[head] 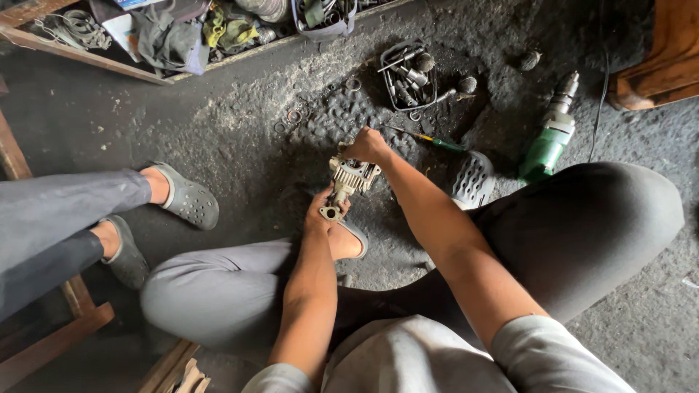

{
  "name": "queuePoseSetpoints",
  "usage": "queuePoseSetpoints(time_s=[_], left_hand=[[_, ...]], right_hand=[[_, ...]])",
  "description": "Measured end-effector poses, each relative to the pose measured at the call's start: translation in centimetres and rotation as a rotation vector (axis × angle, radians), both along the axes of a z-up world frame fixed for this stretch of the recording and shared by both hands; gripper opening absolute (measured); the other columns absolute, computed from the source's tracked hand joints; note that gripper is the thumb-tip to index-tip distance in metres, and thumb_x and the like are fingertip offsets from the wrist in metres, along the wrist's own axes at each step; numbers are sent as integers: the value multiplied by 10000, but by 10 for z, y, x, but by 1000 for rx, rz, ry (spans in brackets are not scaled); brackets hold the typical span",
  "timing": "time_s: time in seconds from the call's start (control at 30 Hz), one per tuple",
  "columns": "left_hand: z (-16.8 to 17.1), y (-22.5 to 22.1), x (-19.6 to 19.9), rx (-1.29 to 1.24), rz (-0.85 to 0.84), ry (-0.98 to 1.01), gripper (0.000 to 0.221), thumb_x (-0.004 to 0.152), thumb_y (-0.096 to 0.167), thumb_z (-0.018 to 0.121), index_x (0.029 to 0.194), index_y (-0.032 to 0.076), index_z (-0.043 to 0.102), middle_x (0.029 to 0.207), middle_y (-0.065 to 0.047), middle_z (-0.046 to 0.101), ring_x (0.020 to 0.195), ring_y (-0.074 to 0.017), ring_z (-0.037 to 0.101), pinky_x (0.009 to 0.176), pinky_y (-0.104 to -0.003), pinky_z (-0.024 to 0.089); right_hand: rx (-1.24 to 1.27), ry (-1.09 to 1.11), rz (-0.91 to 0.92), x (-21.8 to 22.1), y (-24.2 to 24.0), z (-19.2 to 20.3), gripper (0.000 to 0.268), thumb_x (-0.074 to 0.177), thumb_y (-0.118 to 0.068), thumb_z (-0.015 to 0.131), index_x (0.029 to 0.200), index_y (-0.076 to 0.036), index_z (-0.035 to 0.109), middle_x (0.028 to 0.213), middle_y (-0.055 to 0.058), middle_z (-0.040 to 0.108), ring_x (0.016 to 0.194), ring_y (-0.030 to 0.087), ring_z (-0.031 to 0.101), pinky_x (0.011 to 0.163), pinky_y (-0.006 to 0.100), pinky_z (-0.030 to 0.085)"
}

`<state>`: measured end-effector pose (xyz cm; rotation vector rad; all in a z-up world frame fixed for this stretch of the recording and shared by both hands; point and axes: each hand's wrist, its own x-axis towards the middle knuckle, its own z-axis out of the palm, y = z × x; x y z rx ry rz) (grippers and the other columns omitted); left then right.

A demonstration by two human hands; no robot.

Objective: The person wipes a small engine component with a cloth, uses a tool to scrape surfaces, and handles various small metal parts including a spring and valves.

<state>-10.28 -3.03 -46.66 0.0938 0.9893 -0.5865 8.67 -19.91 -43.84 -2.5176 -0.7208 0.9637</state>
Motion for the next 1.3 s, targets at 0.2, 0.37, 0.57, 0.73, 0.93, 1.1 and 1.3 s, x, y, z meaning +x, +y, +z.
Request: queuePoseSetpoints(time_s=[0.2,0.37,0.57,0.73,0.93,1.1,1.3], left_hand=[[-10,6,-4,-17,-23,44,407,912,372,744,1097,20,657,949,-169,659,777,-305,618,534,-313,544],[-21,8,-7,24,3,26,375,926,360,736,1097,34,666,951,-163,675,797,-312,631,538,-320,545],[-21,11,-6,18,-21,-37,377,949,369,738,1111,35,673,1008,-177,685,842,-323,645,563,-327,554],[8,6,-4,-42,79,-142,357,919,320,727,1135,39,679,1125,-218,694,960,-384,658,640,-381,584],[38,13,-8,173,268,7,492,909,337,687,1243,-19,625,1222,-231,673,1100,-443,636,854,-557,603],[33,50,4,214,327,-93,558,889,427,643,1260,10,634,1231,-217,677,1090,-428,639,846,-570,592],[37,36,73,712,499,-281,517,918,473,685,1283,108,640,1236,-79,661,1123,-279,630,927,-455,573]], right_hand=[[-39,434,-154,21,-7,25,446,897,-487,756,1003,-55,785,812,57,741,654,148,688,624,291,597],[53,421,-395,21,-16,70,427,942,-430,746,1013,-9,762,785,82,711,619,161,621,598,322,549],[495,380,-545,54,-39,96,278,917,-288,750,1033,-36,758,813,63,740,605,144,607,571,328,527],[478,224,-528,45,-28,30,228,840,-261,775,1016,-117,762,883,91,780,702,192,709,674,348,592],[285,-141,-439,-1,-25,-15,263,886,-323,691,1018,-110,771,965,205,750,897,392,732,825,481,594],[76,-98,-281,-9,-26,8,393,838,-494,687,994,-140,752,995,202,710,982,413,686,826,550,510],[173,67,-671,-64,-48,-8,464,807,-457,826,945,-17,773,929,240,721,951,386,702,792,440,563]])
